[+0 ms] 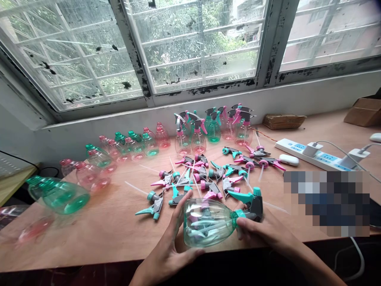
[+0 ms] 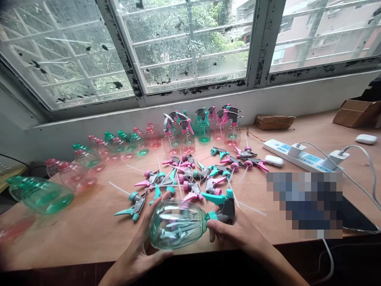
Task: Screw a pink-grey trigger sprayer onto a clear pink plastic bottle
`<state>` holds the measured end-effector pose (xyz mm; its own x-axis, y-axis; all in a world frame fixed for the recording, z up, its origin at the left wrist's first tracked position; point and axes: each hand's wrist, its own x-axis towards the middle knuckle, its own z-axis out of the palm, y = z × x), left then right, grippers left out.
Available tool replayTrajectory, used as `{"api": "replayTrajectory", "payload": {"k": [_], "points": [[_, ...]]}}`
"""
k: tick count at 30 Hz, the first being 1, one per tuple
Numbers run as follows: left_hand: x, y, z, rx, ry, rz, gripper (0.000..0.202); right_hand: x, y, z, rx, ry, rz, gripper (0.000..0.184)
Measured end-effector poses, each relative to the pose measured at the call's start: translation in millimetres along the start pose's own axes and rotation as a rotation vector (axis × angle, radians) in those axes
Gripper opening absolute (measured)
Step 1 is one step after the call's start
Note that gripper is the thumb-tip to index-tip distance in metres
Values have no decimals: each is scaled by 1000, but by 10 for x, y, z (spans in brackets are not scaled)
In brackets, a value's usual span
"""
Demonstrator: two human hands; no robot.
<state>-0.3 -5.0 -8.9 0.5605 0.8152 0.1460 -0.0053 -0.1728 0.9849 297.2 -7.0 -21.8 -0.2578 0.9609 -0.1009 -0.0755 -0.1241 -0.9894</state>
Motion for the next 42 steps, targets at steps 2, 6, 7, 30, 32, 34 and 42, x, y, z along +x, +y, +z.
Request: {"api": "replayTrajectory", "payload": {"k": [2, 6, 7, 30, 32, 34, 42], "points": [[-4, -25, 15, 54, 22, 19, 87, 21, 10, -8, 13, 15, -16, 45], [-33, -72, 16, 66, 60, 10, 89, 49, 34, -46, -62, -21, -59, 44], [-38, -79, 6, 47, 48, 4, 94, 51, 41, -54, -73, -25, -64, 45], [-1, 36, -20, 110, -18, -16, 92, 85, 61, -39, 11, 1, -83, 44], [-10, 20, -3, 170, 15, 8, 83, 89, 79, -43, 32, -3, -73, 44], [-25, -18, 3, 177, 31, 15, 83, 85, 99, -55, 24, -6, -67, 44], [-33, -42, -47, 35, -22, -31, 101, 72, 81, -71, -21, -35, -85, 45]]}}
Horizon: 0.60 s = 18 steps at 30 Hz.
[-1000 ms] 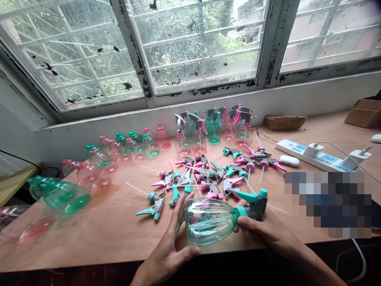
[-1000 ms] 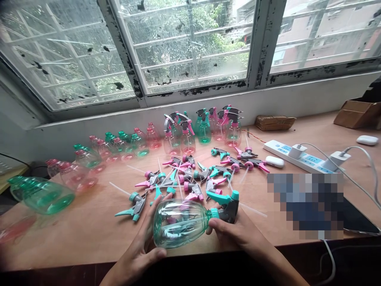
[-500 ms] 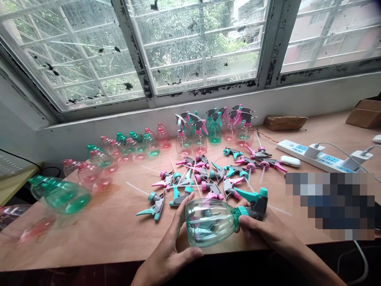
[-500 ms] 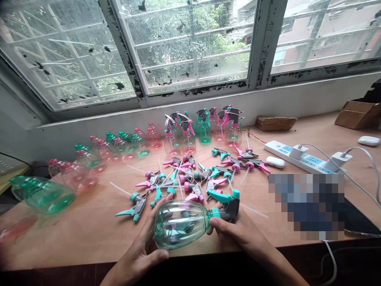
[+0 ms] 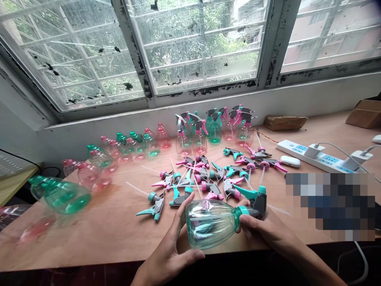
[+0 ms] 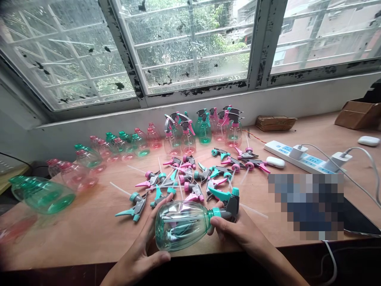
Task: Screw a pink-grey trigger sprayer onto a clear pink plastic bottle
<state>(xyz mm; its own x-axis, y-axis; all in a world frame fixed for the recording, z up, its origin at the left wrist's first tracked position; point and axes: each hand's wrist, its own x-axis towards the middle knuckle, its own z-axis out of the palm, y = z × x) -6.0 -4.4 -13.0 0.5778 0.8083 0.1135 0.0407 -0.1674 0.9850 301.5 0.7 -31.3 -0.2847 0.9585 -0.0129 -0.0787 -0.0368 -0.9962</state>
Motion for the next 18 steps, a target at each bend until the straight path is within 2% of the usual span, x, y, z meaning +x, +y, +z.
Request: {"api": "replayTrajectory", "payload": {"k": [6, 8, 11, 18], "points": [[10, -69, 11, 109, -6, 117, 78, 28, 11, 15, 46, 28, -7, 43], [6, -89, 3, 100, -14, 84, 83, 29, 25, 15, 67, 31, -7, 42], [-6, -75, -22, 84, 5, 39, 101, 23, 21, 20, 76, 26, -16, 42], [11, 1, -16, 205, 10, 31, 91, 11, -65, 51, 84, 47, 4, 45]]}}
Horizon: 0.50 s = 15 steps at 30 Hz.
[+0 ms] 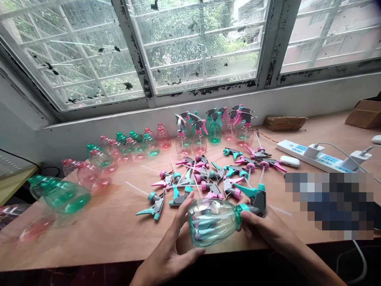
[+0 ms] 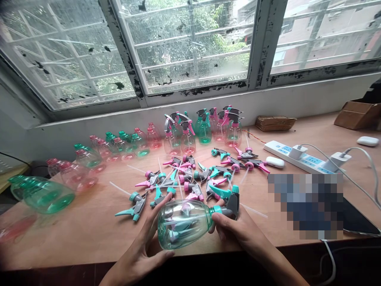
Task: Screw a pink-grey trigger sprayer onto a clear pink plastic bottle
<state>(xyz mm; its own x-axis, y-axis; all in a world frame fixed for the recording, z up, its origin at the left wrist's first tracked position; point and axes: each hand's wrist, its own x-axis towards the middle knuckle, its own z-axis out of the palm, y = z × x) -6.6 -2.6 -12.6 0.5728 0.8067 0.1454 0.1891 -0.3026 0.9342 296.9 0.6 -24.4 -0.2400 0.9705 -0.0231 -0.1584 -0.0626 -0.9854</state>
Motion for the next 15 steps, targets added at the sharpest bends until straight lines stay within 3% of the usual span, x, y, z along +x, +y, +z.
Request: {"api": "replayTrajectory", "payload": {"k": [3, 8, 15], "points": [[4, -1, 30, -24, 15, 8, 80, -4, 3, -5, -2, -20, 0, 44], [-10, 5, 16, -87, 30, -2, 96, -1, 43, -27, -20, -29, -17, 41], [7, 46, 28, -5, 52, -27, 86, 2, 79, -25, 27, -28, 0, 46]]}}
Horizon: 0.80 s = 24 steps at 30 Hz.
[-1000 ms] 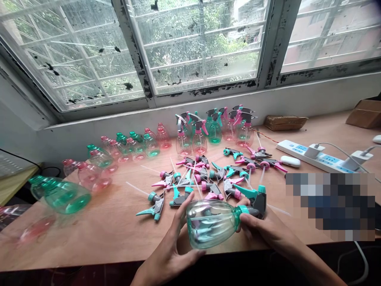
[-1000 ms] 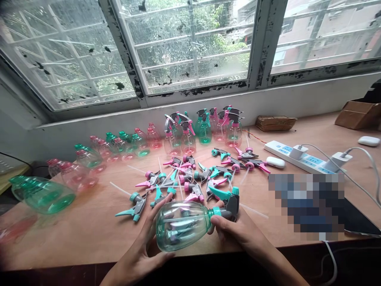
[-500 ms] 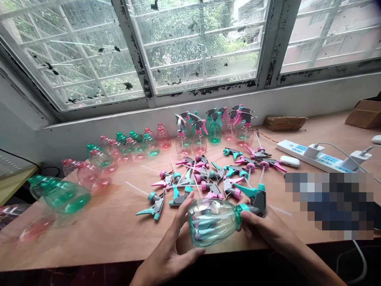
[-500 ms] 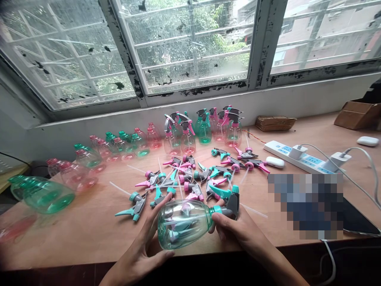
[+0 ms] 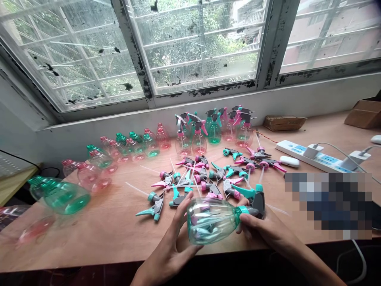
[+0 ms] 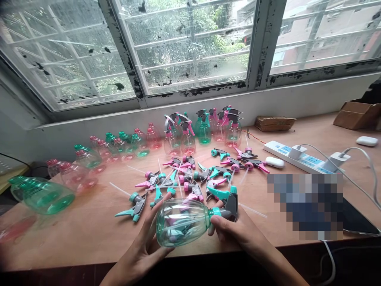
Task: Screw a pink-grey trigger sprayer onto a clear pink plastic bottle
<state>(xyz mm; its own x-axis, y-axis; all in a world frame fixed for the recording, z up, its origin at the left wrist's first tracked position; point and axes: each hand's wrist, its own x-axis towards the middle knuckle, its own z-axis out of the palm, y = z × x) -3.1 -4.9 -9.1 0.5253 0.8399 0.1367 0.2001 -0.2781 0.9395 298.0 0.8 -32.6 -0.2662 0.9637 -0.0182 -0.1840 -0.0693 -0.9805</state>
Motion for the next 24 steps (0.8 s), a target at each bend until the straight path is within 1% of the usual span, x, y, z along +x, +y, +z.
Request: {"api": "replayTrajectory", "payload": {"k": [2, 5, 7, 9, 12, 16, 18, 21, 22, 24], "points": [[-5, -29, 21, -43, -5, 20, 83, -4, -8, 4, 0, -1, 4, 46], [-13, -68, 22, -147, -22, 23, 96, -12, -26, 2, -43, -1, -9, 42], [-12, -65, 5, -172, -17, 14, 100, -17, -34, -3, -87, -5, -9, 40], [-5, -40, -10, -158, -20, 8, 96, -25, -36, -7, -109, 3, 9, 39], [7, -3, -7, -108, -27, -1, 93, -34, -27, -5, -79, 25, 24, 40], [-5, -33, 31, -116, -10, -3, 84, -31, -15, 6, -24, 11, 8, 43], [-23, -64, 36, -133, -8, -19, 88, -22, -23, 7, -24, 7, 8, 45], [-37, -73, 16, -125, 3, -26, 105, -7, -45, -2, -69, -8, 3, 44], [-35, -64, 6, -127, 4, -16, 107, -5, -50, -7, -93, -17, 4, 43], [-22, -39, -12, -144, -10, -6, 102, -6, -53, -14, -125, -25, 17, 44]]}}
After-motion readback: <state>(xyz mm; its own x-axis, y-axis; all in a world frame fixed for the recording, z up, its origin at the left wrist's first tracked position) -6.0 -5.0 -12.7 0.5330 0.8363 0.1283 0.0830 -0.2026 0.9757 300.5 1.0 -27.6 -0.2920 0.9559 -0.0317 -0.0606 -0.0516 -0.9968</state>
